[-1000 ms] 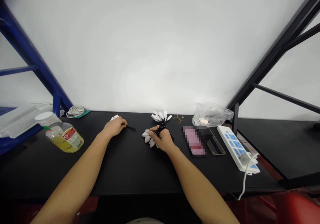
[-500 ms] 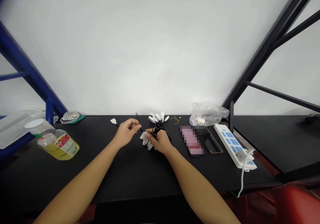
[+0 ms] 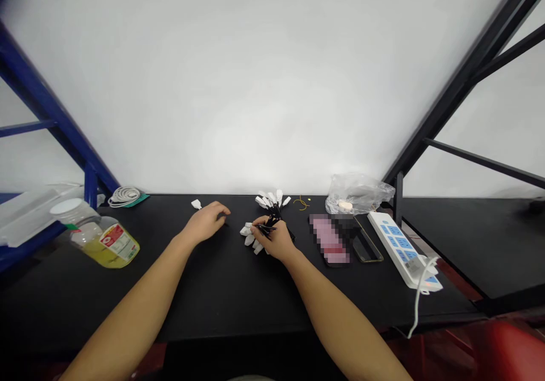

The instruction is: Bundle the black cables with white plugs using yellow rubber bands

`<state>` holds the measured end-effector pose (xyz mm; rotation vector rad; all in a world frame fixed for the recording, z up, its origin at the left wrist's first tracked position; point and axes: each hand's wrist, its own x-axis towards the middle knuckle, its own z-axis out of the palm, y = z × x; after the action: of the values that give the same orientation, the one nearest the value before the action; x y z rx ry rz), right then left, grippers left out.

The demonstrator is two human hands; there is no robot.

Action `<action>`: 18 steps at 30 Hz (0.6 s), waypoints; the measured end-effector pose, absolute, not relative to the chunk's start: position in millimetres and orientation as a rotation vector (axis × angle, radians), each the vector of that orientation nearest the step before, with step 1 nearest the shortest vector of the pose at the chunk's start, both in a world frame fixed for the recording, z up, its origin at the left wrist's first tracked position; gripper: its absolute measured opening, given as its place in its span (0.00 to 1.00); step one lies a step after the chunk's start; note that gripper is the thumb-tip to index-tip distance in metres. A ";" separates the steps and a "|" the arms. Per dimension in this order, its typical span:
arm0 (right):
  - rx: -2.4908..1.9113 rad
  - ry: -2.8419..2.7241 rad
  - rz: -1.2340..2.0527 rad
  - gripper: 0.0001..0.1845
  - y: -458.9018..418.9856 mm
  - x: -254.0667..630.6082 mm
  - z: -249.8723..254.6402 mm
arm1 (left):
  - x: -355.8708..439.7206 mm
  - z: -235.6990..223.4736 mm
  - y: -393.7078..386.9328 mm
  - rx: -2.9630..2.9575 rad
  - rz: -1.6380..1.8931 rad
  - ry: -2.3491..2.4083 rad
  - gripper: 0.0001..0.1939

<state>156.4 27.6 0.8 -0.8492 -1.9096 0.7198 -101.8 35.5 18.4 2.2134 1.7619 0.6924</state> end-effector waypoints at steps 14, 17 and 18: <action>-0.784 -1.984 0.752 0.14 26.2 158.0 8.5 | -109.7 13.7 41.1 2.143 0.801 1.770 0.05; -0.792 -2.008 0.730 0.15 26.5 158.2 8.6 | -89.0 26.0 32.4 1.941 1.217 1.520 0.08; -0.794 -2.019 0.721 0.16 26.7 158.1 8.7 | -80.5 28.5 29.3 1.838 1.316 1.427 0.09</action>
<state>158.1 26.7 8.7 -0.7939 -2.0193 0.7213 -80.5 29.3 28.5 1.8382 1.4271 1.3165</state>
